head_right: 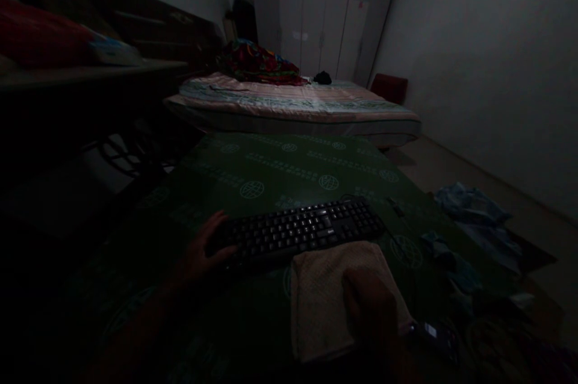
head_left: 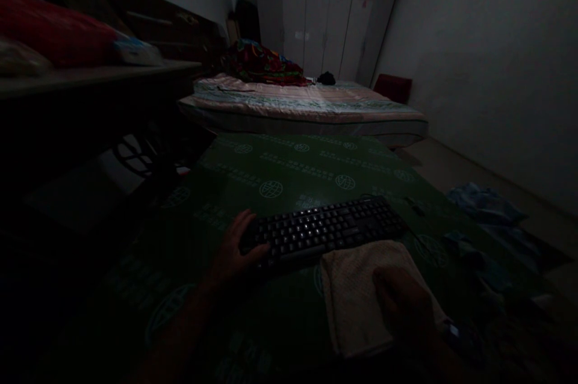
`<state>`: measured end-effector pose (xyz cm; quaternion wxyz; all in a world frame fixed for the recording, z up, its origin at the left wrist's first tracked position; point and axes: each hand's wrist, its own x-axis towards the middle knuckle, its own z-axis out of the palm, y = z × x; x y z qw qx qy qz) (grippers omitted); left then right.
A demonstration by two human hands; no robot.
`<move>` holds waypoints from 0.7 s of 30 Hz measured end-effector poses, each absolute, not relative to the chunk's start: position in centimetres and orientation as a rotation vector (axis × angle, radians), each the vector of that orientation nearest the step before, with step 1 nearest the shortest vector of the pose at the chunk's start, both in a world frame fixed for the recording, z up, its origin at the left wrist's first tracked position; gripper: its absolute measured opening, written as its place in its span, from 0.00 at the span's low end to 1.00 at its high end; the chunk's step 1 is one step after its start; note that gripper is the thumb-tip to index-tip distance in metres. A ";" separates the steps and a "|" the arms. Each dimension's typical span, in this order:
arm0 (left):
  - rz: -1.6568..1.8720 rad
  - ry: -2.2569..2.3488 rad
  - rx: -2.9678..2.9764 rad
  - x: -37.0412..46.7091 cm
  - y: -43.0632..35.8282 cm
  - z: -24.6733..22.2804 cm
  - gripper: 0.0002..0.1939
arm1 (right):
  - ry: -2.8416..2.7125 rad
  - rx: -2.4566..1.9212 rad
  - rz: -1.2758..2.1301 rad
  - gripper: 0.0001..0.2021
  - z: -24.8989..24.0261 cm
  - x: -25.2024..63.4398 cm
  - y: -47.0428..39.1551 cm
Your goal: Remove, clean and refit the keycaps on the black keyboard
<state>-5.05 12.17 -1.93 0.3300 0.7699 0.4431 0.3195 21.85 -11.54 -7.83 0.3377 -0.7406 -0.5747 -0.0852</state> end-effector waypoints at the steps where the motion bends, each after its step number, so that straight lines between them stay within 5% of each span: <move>1: 0.820 1.155 2.052 -5.1 12.2 -2.0 0.37 | -1.500 -1.926 -0.222 0.12 -7.9 21.9 -11.5; 21: 0.566 1.174 2.287 -6.5 12.7 -2.3 0.46 | -1.522 -1.894 -0.260 0.13 -7.5 21.9 -11.0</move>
